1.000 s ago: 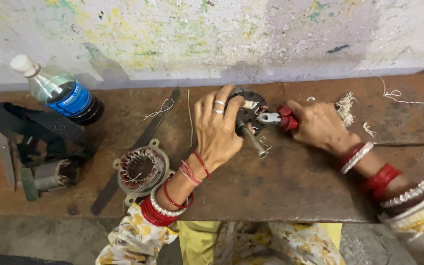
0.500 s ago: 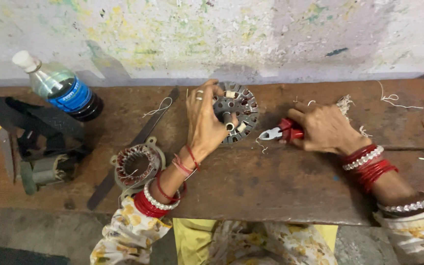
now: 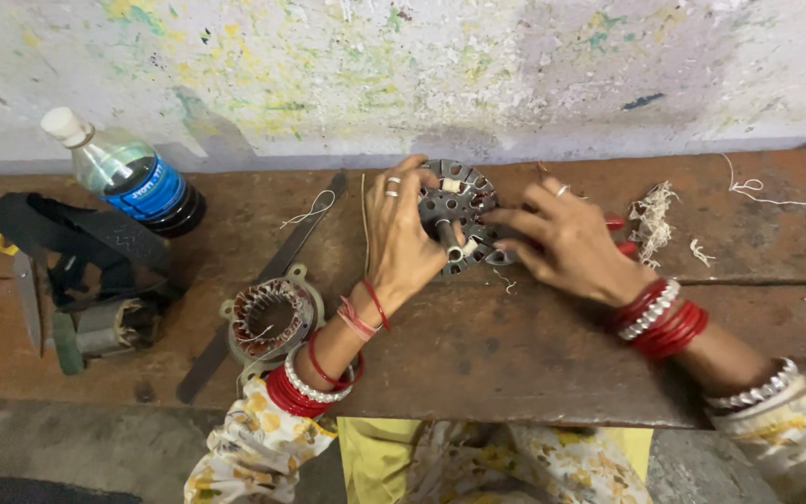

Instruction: The person uses pliers to pull and cut copper windings from a motor stator. They repeatedly rotate the stator, grip individual wire loops with pliers, and remove them, leaving the stator progressively stripped of windings.

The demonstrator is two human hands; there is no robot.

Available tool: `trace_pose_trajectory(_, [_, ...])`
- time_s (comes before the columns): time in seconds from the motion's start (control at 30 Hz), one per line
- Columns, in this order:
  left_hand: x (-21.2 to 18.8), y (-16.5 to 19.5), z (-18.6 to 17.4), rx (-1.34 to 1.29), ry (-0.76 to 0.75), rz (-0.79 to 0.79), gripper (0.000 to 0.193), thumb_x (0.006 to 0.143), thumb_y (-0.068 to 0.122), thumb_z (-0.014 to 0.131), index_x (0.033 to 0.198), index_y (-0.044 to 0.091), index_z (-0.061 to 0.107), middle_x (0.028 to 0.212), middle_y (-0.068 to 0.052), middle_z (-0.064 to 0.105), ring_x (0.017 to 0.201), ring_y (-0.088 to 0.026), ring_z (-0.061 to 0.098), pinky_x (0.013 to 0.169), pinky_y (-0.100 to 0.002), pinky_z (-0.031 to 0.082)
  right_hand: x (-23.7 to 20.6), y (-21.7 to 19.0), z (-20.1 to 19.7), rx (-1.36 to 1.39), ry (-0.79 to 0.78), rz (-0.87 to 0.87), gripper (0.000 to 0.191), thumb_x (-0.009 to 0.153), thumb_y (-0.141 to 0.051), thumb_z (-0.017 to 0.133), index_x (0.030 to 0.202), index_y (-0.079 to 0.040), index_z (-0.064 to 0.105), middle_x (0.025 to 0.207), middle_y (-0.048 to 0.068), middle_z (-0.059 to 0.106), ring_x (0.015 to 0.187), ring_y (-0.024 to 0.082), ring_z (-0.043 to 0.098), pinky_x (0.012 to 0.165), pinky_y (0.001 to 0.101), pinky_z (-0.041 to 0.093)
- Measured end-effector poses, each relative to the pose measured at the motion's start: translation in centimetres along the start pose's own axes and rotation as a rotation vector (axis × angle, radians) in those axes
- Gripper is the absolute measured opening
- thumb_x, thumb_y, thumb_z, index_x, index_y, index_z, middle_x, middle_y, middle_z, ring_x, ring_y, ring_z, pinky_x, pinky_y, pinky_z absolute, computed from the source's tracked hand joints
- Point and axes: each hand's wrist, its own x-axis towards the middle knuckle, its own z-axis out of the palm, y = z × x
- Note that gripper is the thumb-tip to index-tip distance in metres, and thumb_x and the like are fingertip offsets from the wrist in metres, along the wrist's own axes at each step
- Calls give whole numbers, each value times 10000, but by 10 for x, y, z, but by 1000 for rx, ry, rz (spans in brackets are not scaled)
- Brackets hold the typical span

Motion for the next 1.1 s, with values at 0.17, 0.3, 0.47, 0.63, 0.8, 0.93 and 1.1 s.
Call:
trace_pose_trajectory(0.17, [0,3,-2,-10,-21,0,518,673,153,809,1111,48,553,1382,-212,566,1200,-383,548,1019,-497,399,12,-12,-3,45,185,-100,325,803,-220,823,1091,-104,726,969,75,592,849,253,594,757,406,538])
trace_pose_trajectory(0.3, [0,4,-1,-9,-21,-11,513,673,144,801,1115,48,560,1383,-206,573,1204,-385,550,1022,-499,403,18,-14,3,91,230,-40,330,774,-246,861,1026,-86,720,982,59,628,861,255,600,709,384,530])
trace_pose_trajectory(0.47, [-1,3,-1,-24,-11,-9,519,668,147,802,1109,39,551,1378,-223,564,1217,-401,542,1061,-512,406,15,-11,10,87,229,-9,317,745,-273,885,973,-90,763,933,78,630,834,255,603,658,387,521])
trace_pose_trajectory(0.63, [-3,4,-1,-10,-19,-14,521,665,155,801,1107,36,552,1373,-237,561,1221,-406,545,1054,-518,410,14,-3,5,147,326,-113,322,811,-231,868,1086,-97,769,1021,57,661,859,205,616,683,355,529])
trace_pose_trajectory(0.8, [-3,5,-2,-30,-30,-14,513,682,173,799,1111,33,556,1373,-230,566,1206,-405,544,1047,-524,415,24,2,-1,51,239,-128,405,799,-138,807,1191,-72,727,1173,130,677,930,250,645,728,331,570])
trace_pose_trajectory(0.93, [-2,6,-2,-14,-32,4,488,702,167,782,1115,38,555,1384,-224,560,1232,-403,542,1064,-520,416,29,6,-9,-93,248,-291,421,840,-160,811,1230,-52,698,1233,131,671,1036,272,664,839,368,590])
trace_pose_trajectory(1.1, [-2,7,-2,14,-49,29,488,696,180,782,1107,35,562,1366,-233,555,1237,-413,530,1056,-525,412,32,13,-15,-248,201,-429,381,877,-135,739,1250,-62,708,1283,120,669,1067,225,667,887,360,608])
